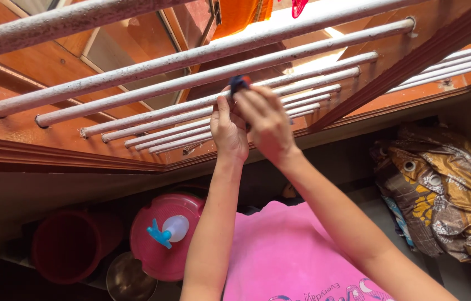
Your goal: Cleaning the metal security bars of a window or balcony with a cloth.
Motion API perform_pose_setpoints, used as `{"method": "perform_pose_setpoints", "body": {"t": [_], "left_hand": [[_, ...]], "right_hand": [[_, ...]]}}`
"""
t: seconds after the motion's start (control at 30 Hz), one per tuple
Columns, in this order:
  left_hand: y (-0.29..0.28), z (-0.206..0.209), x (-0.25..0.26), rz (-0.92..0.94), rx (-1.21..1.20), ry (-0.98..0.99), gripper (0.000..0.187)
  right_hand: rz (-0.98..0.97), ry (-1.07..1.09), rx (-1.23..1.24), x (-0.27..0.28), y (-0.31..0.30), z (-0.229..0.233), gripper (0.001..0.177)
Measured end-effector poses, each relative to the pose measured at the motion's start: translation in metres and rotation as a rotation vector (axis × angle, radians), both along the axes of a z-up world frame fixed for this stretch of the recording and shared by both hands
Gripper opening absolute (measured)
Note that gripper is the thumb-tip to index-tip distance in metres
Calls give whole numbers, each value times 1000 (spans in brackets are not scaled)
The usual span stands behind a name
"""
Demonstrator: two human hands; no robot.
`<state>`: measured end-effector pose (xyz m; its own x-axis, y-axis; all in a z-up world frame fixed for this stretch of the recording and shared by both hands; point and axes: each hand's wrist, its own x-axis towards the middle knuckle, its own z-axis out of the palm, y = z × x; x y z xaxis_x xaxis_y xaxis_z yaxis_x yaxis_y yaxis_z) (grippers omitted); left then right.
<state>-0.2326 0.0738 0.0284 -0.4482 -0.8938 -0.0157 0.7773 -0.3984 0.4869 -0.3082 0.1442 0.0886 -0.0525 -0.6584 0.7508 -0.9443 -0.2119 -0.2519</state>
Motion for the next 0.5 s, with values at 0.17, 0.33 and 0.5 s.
{"method": "perform_pose_setpoints", "body": {"t": [0.17, 0.33, 0.5], "left_hand": [[-6, -25, 0, 129, 79, -85, 19], [-3, -16, 4, 146, 117, -159, 27], [-7, -57, 5, 112, 83, -164, 20]], "right_hand": [[-214, -23, 4, -30, -2, 4, 32], [-276, -24, 218, -11, -47, 17, 26], [-12, -21, 224, 15, -44, 12, 23]]}}
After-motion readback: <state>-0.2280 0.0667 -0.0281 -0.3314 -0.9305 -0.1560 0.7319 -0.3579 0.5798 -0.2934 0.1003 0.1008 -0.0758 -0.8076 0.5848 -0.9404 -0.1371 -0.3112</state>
